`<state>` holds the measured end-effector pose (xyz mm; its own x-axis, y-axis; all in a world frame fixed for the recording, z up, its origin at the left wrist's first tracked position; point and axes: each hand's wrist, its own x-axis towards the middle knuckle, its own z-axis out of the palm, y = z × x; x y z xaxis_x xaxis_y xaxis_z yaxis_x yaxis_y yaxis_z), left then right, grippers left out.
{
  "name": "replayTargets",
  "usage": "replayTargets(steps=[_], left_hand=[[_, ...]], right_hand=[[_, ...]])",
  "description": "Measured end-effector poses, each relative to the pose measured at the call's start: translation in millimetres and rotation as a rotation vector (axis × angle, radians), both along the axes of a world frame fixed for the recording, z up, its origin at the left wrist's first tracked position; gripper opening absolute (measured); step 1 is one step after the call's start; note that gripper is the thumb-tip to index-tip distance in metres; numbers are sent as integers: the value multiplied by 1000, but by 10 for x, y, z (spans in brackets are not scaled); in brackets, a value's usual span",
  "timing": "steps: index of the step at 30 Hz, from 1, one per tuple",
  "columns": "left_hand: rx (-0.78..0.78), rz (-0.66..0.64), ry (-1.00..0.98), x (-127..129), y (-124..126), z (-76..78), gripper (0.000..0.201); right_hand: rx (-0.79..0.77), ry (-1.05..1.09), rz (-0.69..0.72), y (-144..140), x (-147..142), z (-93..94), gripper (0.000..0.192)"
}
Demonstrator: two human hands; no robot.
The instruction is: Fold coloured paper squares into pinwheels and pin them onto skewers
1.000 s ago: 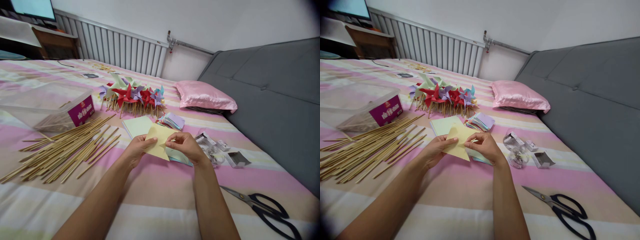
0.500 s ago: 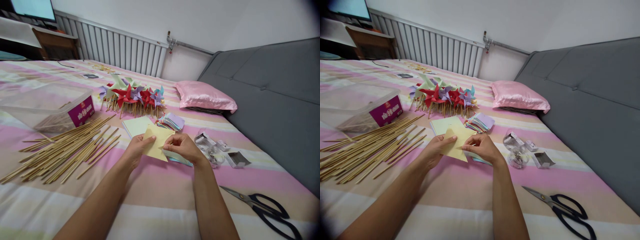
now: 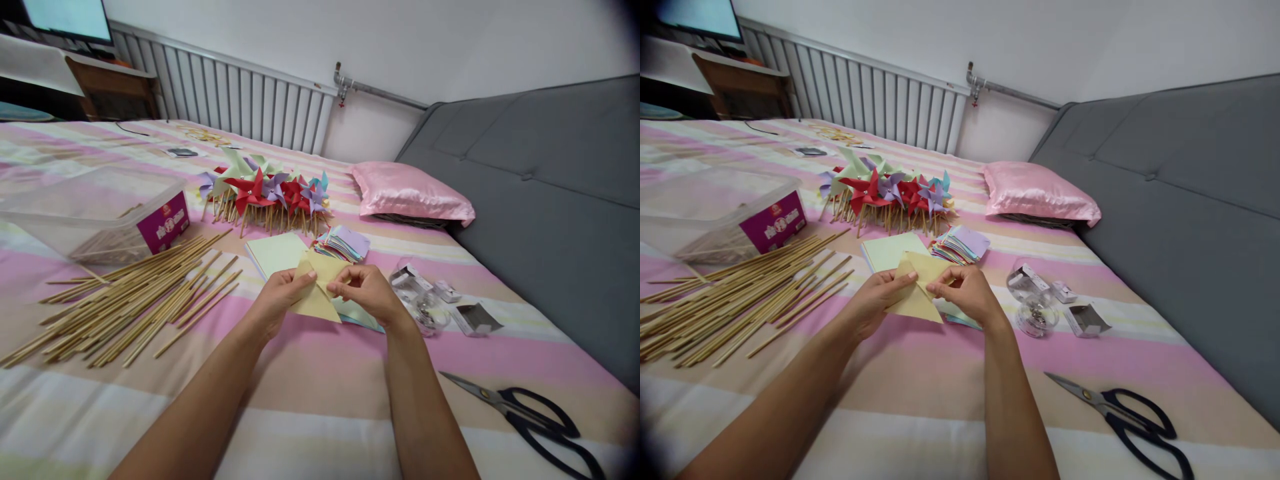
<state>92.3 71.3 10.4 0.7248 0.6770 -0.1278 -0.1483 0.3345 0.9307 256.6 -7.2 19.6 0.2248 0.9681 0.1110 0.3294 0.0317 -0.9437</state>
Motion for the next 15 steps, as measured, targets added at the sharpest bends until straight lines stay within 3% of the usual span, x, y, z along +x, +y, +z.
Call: replayTargets(steps=[15], left_hand=[[69,-1,2,-5,-4,-23,34]], right_hand=[[14,-45,-65,20,18,-33,30]])
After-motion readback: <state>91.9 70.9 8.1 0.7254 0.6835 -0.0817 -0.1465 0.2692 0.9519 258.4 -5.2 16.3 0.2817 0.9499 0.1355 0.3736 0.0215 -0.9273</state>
